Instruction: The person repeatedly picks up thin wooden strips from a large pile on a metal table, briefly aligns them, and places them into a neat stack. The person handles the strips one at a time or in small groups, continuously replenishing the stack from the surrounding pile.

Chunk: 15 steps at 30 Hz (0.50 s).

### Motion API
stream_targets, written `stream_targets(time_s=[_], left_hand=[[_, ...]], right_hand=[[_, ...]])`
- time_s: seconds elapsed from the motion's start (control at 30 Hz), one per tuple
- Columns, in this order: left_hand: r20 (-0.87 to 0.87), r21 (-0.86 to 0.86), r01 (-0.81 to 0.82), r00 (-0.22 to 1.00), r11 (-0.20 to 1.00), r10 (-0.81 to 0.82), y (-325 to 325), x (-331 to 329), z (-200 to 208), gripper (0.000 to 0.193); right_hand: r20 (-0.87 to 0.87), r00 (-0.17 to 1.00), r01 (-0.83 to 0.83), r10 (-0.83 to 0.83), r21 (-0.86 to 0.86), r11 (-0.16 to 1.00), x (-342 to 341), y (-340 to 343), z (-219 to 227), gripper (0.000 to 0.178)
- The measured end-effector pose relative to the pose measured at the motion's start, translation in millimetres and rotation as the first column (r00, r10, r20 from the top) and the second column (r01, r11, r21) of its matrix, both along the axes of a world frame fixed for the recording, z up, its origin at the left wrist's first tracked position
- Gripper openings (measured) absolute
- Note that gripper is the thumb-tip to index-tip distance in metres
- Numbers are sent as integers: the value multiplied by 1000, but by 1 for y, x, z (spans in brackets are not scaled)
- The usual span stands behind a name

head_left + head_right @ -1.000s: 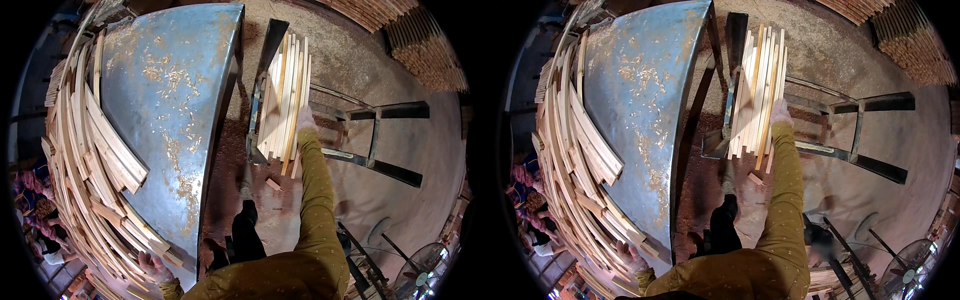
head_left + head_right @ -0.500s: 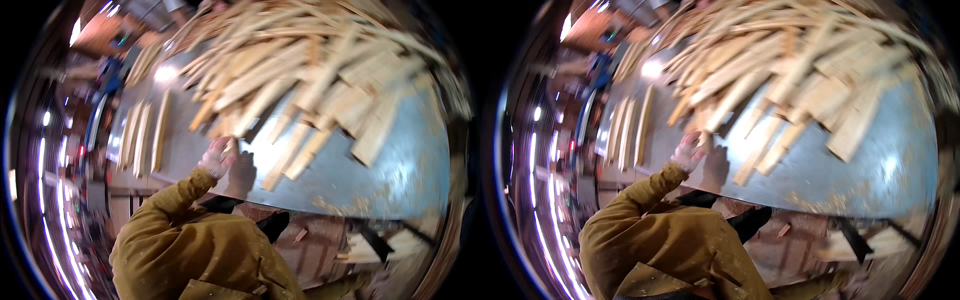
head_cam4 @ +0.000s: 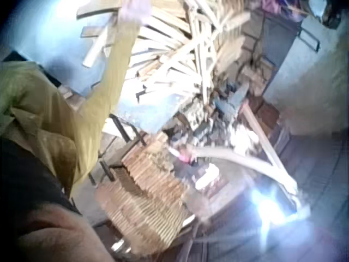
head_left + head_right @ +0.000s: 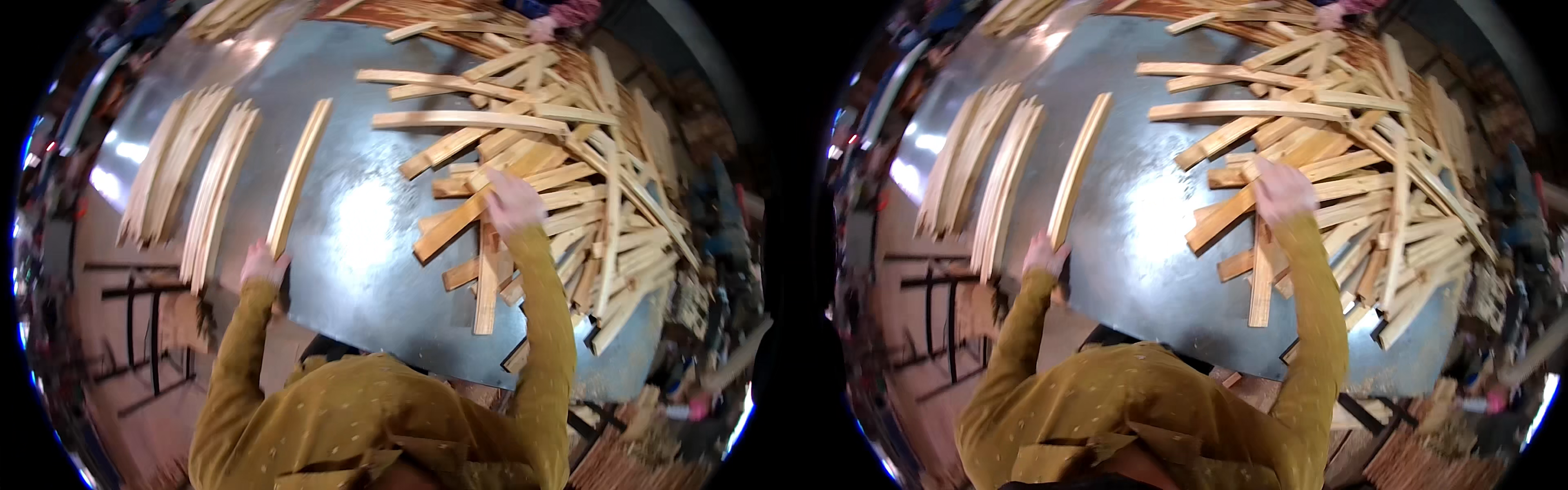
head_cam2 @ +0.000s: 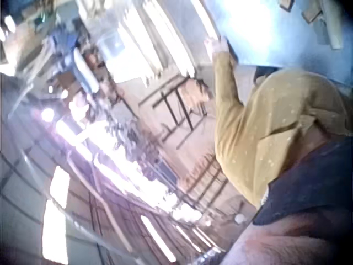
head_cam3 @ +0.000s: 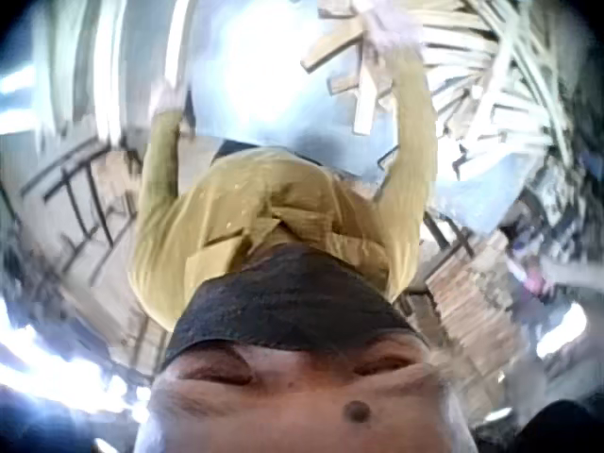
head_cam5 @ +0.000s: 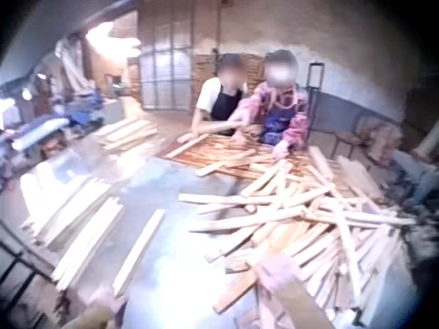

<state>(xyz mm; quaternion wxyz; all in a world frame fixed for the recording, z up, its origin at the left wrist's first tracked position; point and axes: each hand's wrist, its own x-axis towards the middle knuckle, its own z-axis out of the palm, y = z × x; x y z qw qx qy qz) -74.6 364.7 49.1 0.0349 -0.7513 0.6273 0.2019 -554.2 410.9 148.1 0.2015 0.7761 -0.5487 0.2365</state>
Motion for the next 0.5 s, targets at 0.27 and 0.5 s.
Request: stream_targets(time_s=[0.27, 0.5], left_hand=[[-211, -400, 181, 936, 899, -283, 1, 18, 6, 81], [-443, -510, 374, 658, 775, -609, -121, -77, 97, 80]], right_hand=[[-463, 841, 484, -282, 409, 773, 15, -235, -99, 52], [-941, -313, 522, -129, -284, 804, 86, -216, -88, 31]])
